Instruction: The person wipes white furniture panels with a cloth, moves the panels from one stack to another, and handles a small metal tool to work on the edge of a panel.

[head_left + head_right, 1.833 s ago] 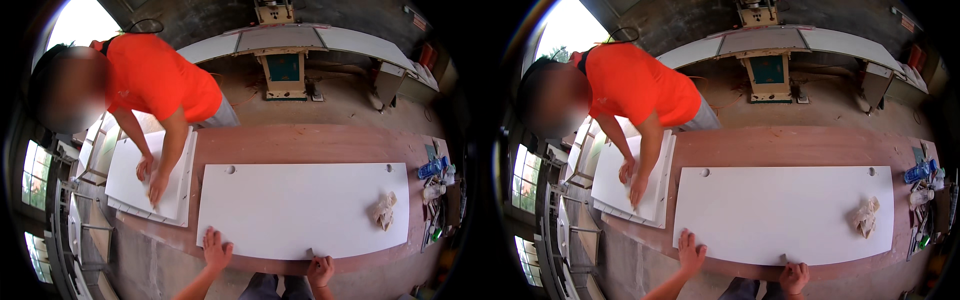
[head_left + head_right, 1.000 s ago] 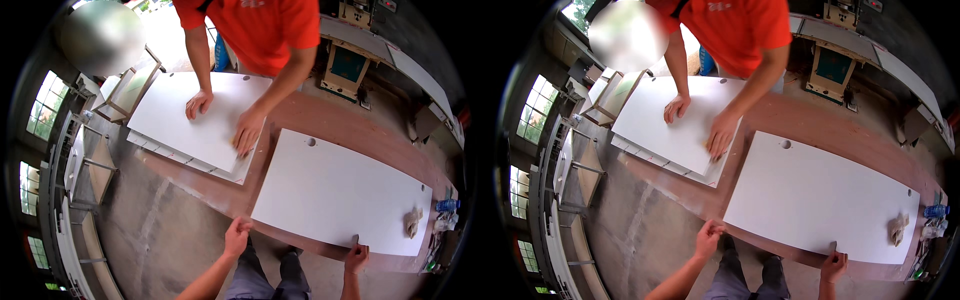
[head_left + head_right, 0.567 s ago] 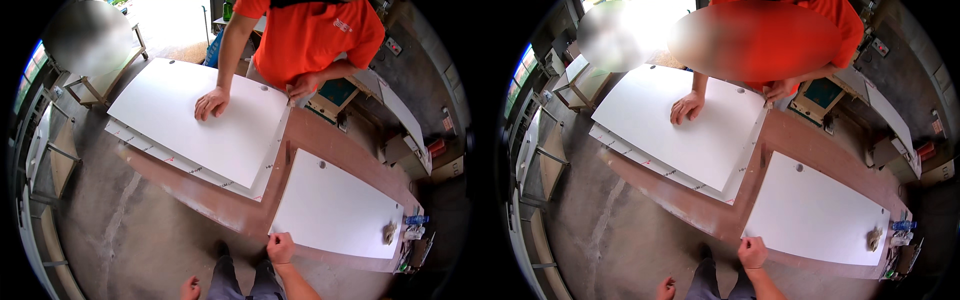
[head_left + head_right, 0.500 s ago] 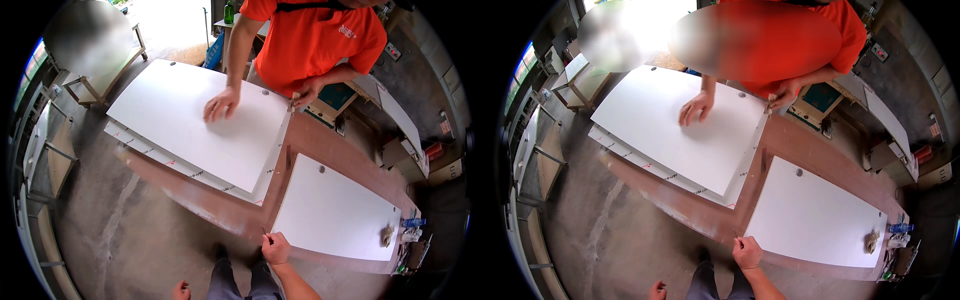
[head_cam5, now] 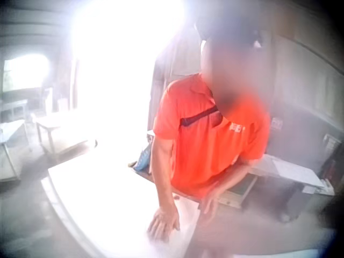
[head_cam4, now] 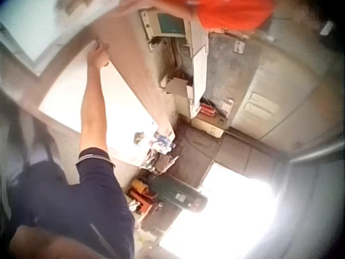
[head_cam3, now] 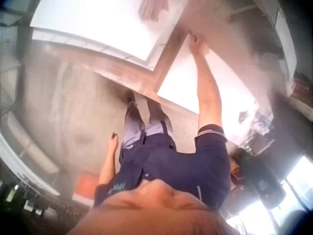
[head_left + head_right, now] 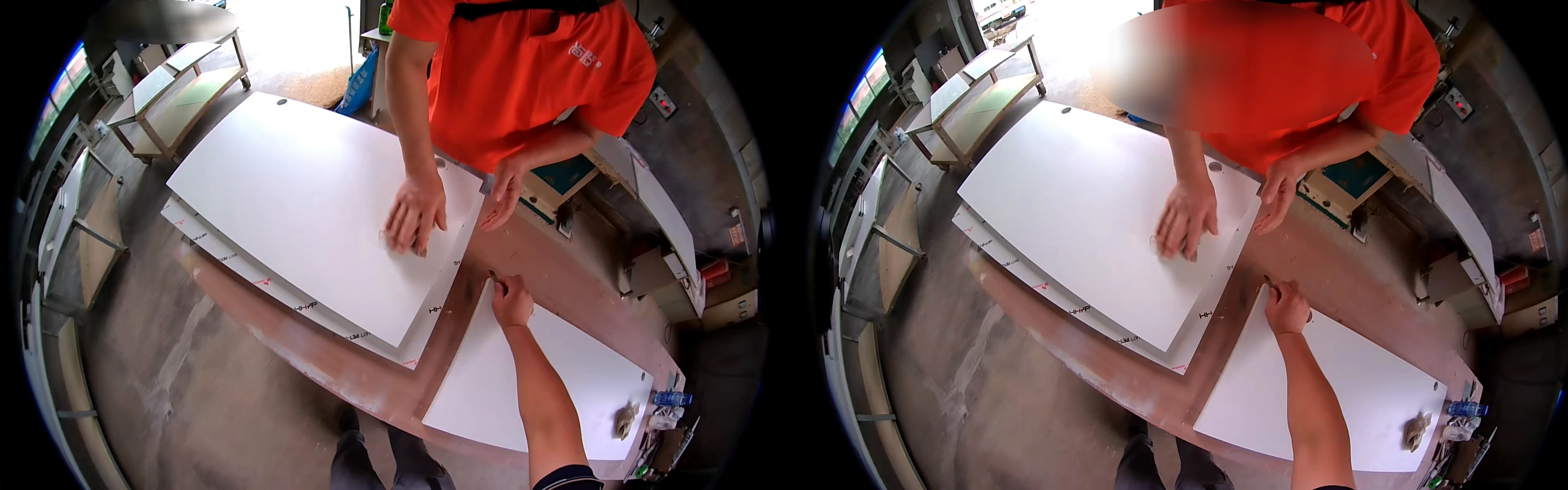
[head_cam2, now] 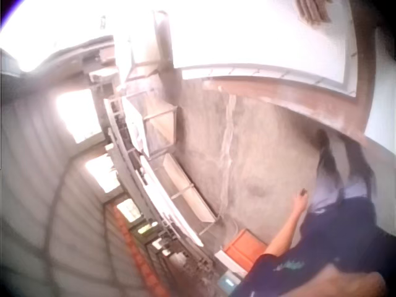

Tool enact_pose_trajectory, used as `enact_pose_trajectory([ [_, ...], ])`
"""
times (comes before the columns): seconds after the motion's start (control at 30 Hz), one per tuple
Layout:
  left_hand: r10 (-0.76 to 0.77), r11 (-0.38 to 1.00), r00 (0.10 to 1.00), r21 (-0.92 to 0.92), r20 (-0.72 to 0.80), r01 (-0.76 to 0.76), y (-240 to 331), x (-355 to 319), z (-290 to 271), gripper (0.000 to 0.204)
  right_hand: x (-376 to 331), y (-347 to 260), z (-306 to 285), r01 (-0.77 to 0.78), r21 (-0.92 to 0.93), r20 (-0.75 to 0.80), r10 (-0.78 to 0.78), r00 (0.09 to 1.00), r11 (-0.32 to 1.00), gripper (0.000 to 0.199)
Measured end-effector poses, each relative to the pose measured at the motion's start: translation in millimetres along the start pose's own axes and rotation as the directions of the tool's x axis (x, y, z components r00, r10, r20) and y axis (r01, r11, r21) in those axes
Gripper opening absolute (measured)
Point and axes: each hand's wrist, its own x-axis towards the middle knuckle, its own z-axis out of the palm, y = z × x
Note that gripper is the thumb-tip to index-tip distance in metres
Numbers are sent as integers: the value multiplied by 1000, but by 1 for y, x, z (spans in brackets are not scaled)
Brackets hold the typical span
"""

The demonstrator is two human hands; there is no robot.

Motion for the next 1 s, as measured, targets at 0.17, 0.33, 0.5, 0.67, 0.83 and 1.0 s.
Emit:
enact_pose_trajectory([
  [0.17,7,1000,999,-18,48,-6,29,-20,11,46,-4,9,2,115,167,-6,-116,993,979,3],
  [0.33,62,998,996,1,59,-63,35,-5,8,44,-43,-18,-17,207,251,43,-225,973,945,7],
  [0.5,152,987,988,57,19,-152,35,12,-2,40,-112,-52,-50,276,382,105,-338,935,882,15],
  [0.67,147,985,983,78,109,-156,38,19,-31,45,-195,-83,-87,284,451,275,-434,858,846,18],
  [0.83,157,974,986,157,55,-164,20,34,-60,47,-228,-97,-113,268,433,245,-399,884,860,14],
  [1.0,163,955,984,241,69,-175,-11,49,-95,48,-172,-96,-90,71,274,62,-91,994,959,3],
])
